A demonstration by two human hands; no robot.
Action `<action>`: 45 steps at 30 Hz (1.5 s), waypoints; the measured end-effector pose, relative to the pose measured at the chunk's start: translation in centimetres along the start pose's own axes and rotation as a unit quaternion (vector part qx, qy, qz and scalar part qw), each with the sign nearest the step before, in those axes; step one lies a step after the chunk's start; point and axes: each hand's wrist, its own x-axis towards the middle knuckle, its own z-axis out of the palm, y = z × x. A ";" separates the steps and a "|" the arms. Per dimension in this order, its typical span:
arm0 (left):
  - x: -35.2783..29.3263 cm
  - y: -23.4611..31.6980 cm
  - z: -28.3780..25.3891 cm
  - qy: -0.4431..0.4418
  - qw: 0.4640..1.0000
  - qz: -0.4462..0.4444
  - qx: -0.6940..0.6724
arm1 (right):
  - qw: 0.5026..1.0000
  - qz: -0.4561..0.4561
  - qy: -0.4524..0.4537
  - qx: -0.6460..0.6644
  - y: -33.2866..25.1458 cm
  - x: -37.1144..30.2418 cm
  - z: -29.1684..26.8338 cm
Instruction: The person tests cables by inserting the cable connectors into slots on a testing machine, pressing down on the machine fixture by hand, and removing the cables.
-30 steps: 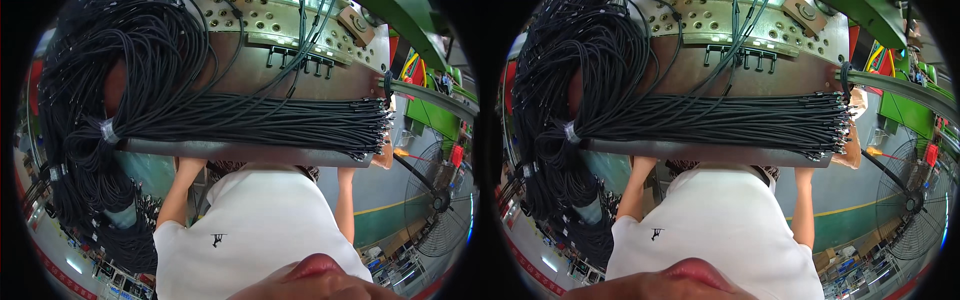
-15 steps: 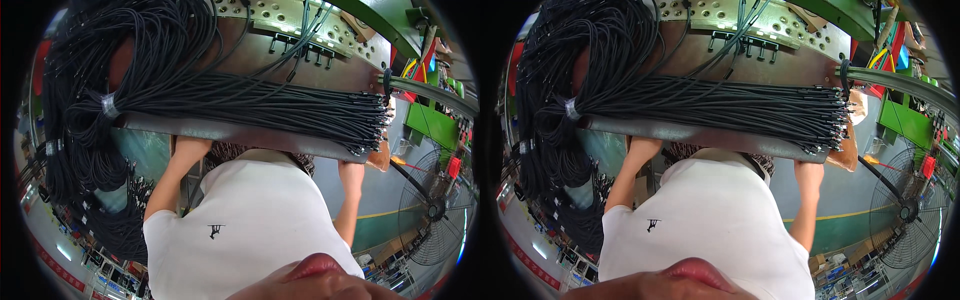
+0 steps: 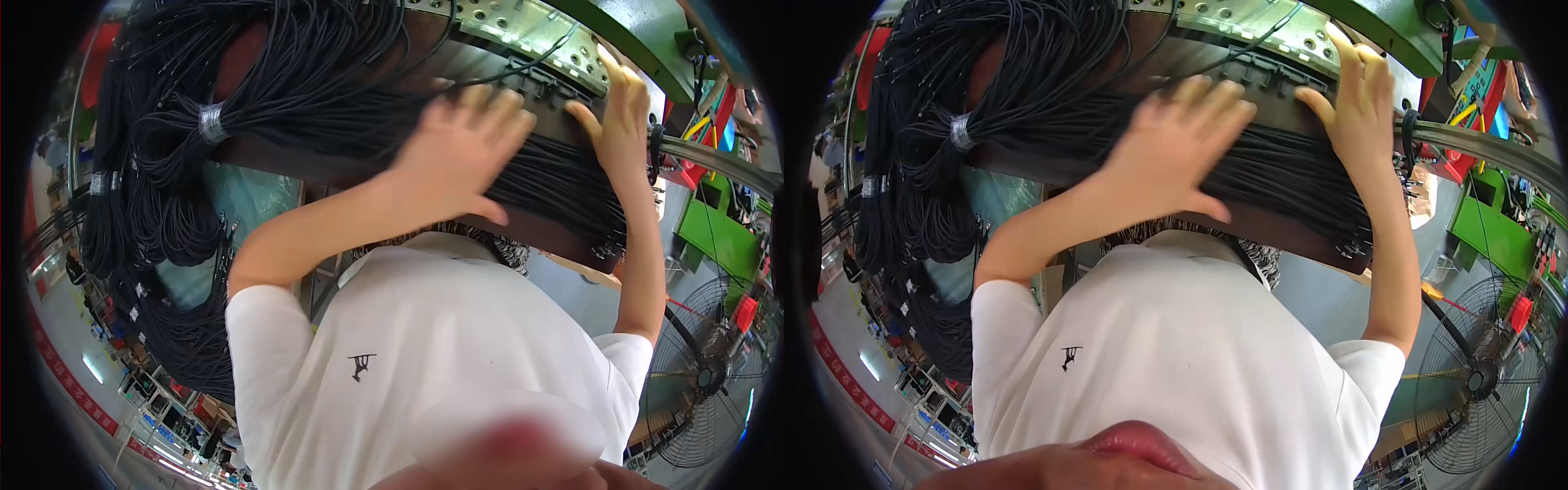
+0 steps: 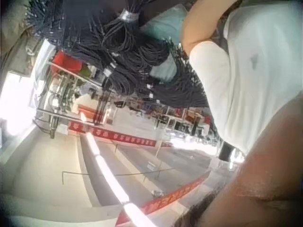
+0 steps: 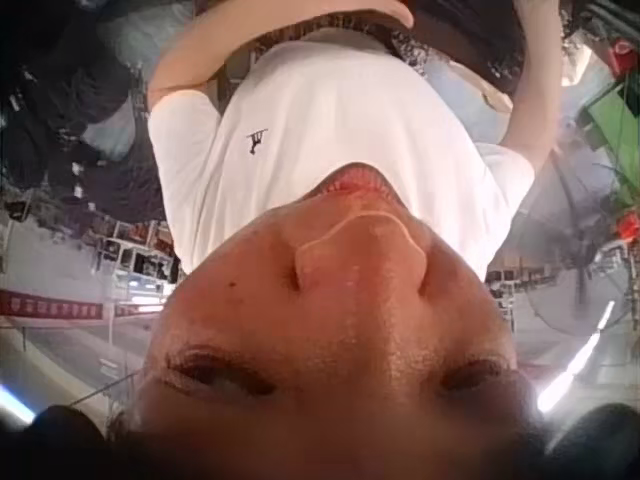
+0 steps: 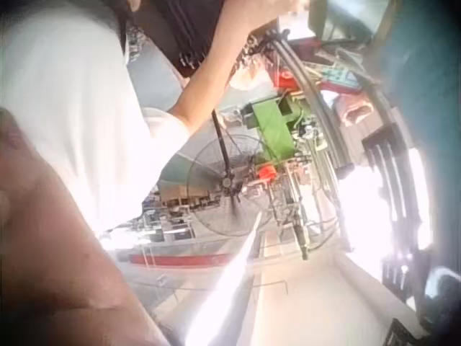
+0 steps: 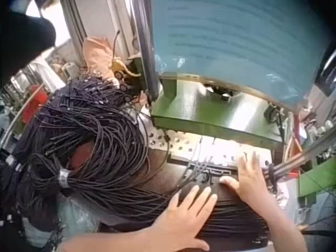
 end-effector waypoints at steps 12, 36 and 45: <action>-3.9 -8.5 -3.6 0.144 0.986 0.009 -0.082 | 0.939 0.139 -0.158 -0.274 4.9 -7.8 -19.7; 7.5 9.5 -0.5 -0.427 0.541 -0.139 -0.712 | 0.952 -0.304 0.014 -0.030 6.1 3.0 3.7; -0.5 6.8 0.9 -0.109 0.583 -0.190 -0.783 | 0.745 0.144 -0.132 0.638 3.9 -1.3 -2.8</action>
